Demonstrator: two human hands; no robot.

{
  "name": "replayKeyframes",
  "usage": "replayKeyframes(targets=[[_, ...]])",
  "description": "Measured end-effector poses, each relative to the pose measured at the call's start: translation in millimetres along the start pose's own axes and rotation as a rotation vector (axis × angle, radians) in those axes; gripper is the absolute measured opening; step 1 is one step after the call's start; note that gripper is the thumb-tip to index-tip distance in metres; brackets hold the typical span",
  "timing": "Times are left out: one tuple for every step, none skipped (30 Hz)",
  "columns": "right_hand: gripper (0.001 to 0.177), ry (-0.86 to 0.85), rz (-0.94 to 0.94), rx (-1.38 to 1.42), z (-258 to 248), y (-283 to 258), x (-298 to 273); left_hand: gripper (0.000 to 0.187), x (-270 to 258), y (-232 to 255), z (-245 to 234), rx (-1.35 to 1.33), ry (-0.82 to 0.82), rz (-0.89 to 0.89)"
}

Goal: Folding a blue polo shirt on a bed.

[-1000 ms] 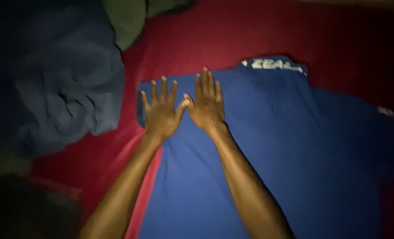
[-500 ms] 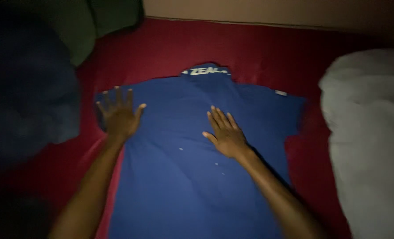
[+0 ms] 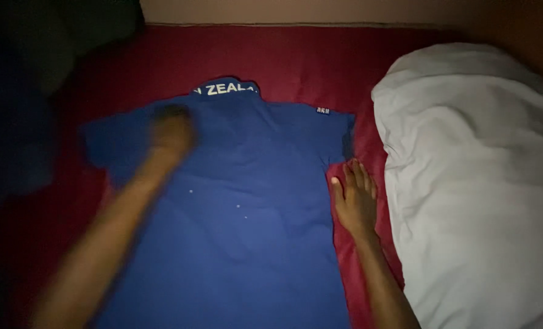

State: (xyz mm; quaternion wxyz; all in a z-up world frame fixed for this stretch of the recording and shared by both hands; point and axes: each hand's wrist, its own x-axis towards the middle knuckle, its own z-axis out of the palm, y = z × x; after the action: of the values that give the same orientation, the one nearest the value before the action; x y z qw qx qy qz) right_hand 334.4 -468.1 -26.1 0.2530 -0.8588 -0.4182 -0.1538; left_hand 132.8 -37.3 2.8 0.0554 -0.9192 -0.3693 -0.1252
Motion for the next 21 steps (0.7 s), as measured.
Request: replayKeyframes(targets=[[0.056,-0.002,0.006,0.003,4,2,-4,0.021,-7,51,5,0.003,-0.005,0.004],[0.054,0.005,0.015,0.012,9,4,-7,0.037,-8,107,5,-0.165,-0.008,0.163],[0.051,0.012,0.017,0.016,11,9,-8,0.060,-1,175,2,-0.340,-0.007,0.318],[0.051,0.010,0.018,0.012,9,10,-10,0.060,-13,221,-4,-0.344,-0.009,0.319],[0.049,0.029,0.013,0.042,9,9,-8,0.077,-22,264,-12,-0.433,-0.013,0.335],[0.047,0.048,0.007,0.071,9,8,-6,0.099,-31,307,-19,-0.522,-0.018,0.352],[0.047,0.047,0.003,0.073,5,7,-6,0.099,-29,324,-10,-0.521,-0.017,0.347],[0.045,0.054,0.000,0.094,2,6,-5,0.105,-27,342,-1,-0.479,-0.045,0.273],[0.044,0.064,0.001,0.116,0,5,-6,0.112,-26,359,10,-0.436,-0.074,0.203],[0.044,0.064,0.001,0.118,2,5,-4,0.112,-23,361,26,-0.434,-0.074,0.203],[0.045,0.065,0.006,0.118,3,5,-4,0.111,-23,365,43,-0.386,-0.041,0.127],[0.045,0.067,0.011,0.117,3,5,-5,0.111,-23,370,59,-0.337,-0.007,0.051],[0.045,0.061,0.028,0.112,0,5,-5,0.111,-24,371,59,-0.339,-0.022,0.063],[0.046,0.051,0.025,0.124,-4,4,-5,0.112,-26,372,58,-0.350,0.003,0.048],[0.046,0.042,0.019,0.137,-6,1,-5,0.113,-29,370,58,-0.361,0.030,0.030],[0.046,0.038,0.033,0.132,-7,0,-20,0.113,-38,366,53,-0.364,0.017,0.040],[0.044,0.034,0.021,0.197,-8,1,-25,0.118,-36,363,43,-0.443,-0.029,0.052],[0.042,0.029,0.009,0.262,-10,1,-30,0.123,-33,360,33,-0.522,-0.077,0.065],[0.042,0.035,0.017,0.257,-27,-8,-46,0.123,-31,356,29,-0.524,-0.079,0.076],[0.039,-0.002,0.012,0.381,-44,-17,-62,0.127,-30,351,26,-0.539,-0.147,0.104],[0.037,-0.044,0.009,0.501,-62,-24,-82,0.132,-32,350,25,-0.557,-0.222,0.132]])
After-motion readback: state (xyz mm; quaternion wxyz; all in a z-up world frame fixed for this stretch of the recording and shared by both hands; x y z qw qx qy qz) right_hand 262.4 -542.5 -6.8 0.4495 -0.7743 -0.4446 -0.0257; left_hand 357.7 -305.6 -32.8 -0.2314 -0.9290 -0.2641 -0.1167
